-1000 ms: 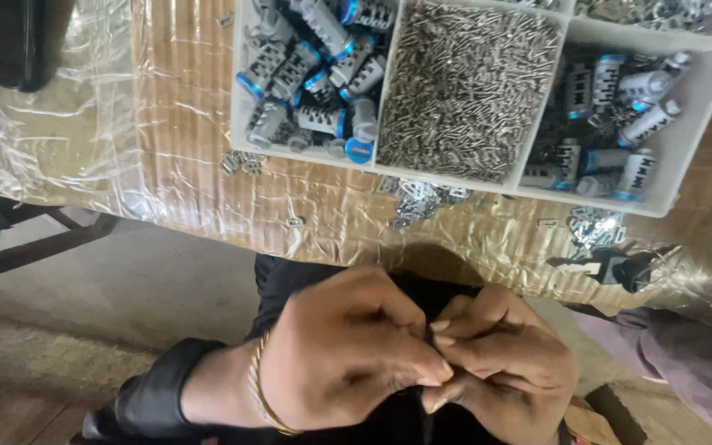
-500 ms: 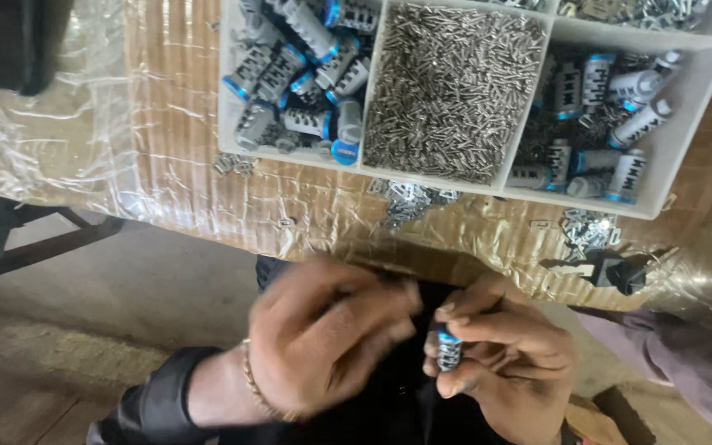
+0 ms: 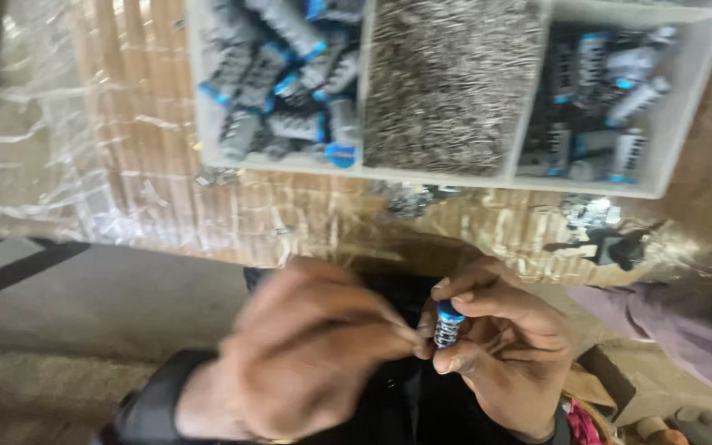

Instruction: The person sits at a workbench and assembles small gray plastic components with blue ends, inserting metal pins one at a time from a compartment organizer box into each plastic part by hand. They repeatedly pick pins from the box, press them into the plastic bodies, and set finished parts aside.

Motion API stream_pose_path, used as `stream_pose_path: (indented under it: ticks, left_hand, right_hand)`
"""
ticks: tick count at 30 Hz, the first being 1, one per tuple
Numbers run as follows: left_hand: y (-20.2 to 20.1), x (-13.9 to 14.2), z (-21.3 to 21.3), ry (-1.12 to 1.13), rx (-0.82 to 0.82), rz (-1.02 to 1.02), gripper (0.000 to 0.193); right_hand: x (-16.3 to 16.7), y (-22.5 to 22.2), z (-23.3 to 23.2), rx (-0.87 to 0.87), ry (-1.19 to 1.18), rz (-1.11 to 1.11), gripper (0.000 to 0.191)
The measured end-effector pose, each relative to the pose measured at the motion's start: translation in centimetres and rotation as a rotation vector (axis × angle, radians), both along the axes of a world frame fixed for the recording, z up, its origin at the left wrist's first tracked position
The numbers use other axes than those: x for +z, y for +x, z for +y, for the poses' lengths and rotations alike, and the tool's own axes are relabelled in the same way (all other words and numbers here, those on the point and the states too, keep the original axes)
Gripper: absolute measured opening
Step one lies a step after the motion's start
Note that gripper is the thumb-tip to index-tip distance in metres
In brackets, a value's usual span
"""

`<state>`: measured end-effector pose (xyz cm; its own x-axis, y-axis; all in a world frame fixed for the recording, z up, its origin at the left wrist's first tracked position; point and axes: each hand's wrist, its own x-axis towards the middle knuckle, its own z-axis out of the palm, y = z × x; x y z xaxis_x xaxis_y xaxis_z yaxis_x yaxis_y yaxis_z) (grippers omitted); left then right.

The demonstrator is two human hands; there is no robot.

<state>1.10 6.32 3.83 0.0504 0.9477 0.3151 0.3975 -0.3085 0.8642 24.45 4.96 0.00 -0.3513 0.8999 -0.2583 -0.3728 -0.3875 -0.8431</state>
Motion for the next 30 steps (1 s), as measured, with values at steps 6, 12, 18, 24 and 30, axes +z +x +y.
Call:
stream_pose_path:
  ticks: [6, 12, 18, 24, 30]
  left_hand:
    - [-0.6, 0.1, 0.8, 0.138, -0.171, 0.083, 0.031]
    - [0.0, -0.8, -1.3, -0.055, -0.071, -0.16, 0.028]
    - [1.5, -1.7, -2.6, -0.07, -0.017, -0.126, 0.025]
    - [2.5, -1.2, -1.5, -0.087, -0.035, -0.149, 0.024]
    - [1.1, -0.6, 0.1, 0.117, -0.167, 0.106, 0.027]
  right_hand:
    - [-0.7, 0.1, -0.7, -0.012, 0.034, -0.084, 0.034]
    - [-1.4, -0.2, -0.7, 0.023, -0.045, 0.071, 0.035]
    - [-1.2, 0.8, -0.1, 0.074, 0.043, -0.054, 0.036]
    - [-0.9, 1.5, 0.3, 0.063, 0.037, -0.032, 0.035]
    - [-0.7, 0.9, -0.2, -0.007, -0.03, 0.019, 0.034]
